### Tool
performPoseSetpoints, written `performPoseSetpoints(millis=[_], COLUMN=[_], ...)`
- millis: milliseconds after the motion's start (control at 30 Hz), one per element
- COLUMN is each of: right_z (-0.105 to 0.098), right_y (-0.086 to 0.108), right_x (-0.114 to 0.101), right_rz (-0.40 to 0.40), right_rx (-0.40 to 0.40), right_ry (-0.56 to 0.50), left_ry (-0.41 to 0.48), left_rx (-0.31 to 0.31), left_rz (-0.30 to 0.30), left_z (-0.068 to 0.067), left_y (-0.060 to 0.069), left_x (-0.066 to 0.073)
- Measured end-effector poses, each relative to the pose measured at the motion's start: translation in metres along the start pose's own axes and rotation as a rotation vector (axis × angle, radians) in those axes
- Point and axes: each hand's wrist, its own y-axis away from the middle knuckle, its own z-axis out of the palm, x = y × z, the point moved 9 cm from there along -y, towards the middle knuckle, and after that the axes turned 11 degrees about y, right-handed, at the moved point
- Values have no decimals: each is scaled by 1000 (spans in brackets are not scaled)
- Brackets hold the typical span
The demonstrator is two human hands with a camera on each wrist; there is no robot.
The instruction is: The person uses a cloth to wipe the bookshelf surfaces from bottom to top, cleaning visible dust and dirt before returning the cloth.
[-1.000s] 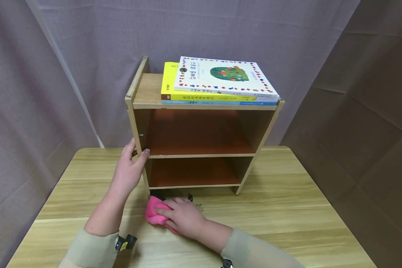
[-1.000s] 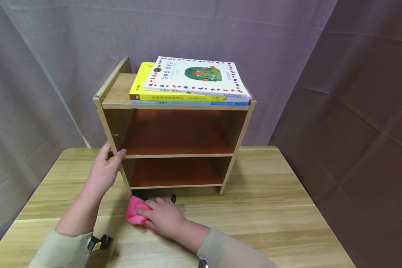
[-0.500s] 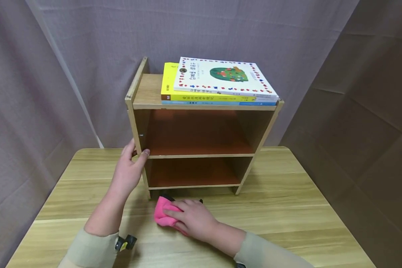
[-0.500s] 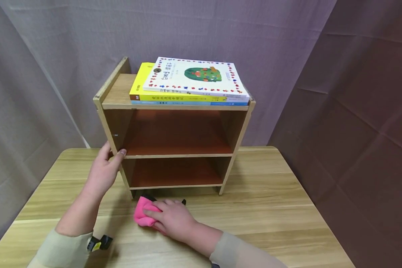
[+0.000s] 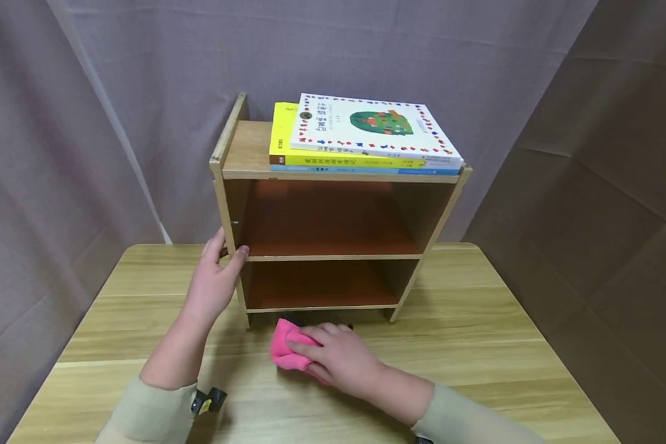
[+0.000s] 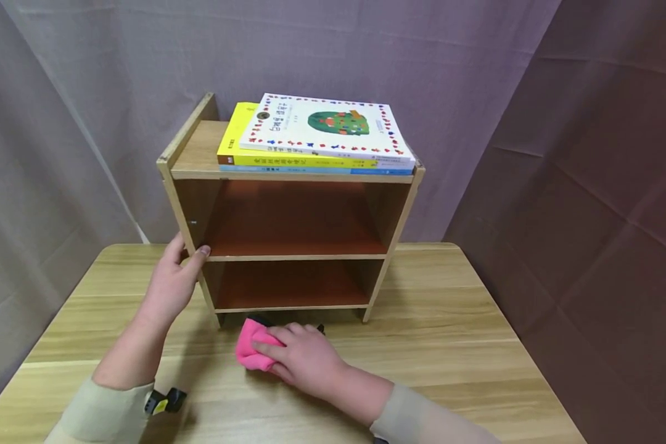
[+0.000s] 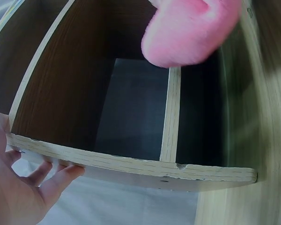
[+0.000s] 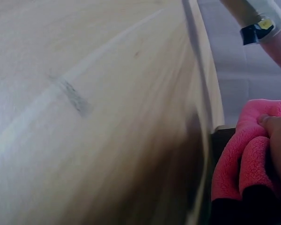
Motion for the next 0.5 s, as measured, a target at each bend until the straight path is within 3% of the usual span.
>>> performPoseSetpoints(millis=[267, 500], right_z=[-29, -48], right_y=[5, 7], right_x=[11, 29], right_rz=[-14, 15], right_rx=[97, 126], right_ry=[10, 62], left_ry=[5, 11], left_rx=[-1, -7], left_rz=[0, -7], left_z=[0, 1], left_y=[0, 0], left_x=[-1, -2])
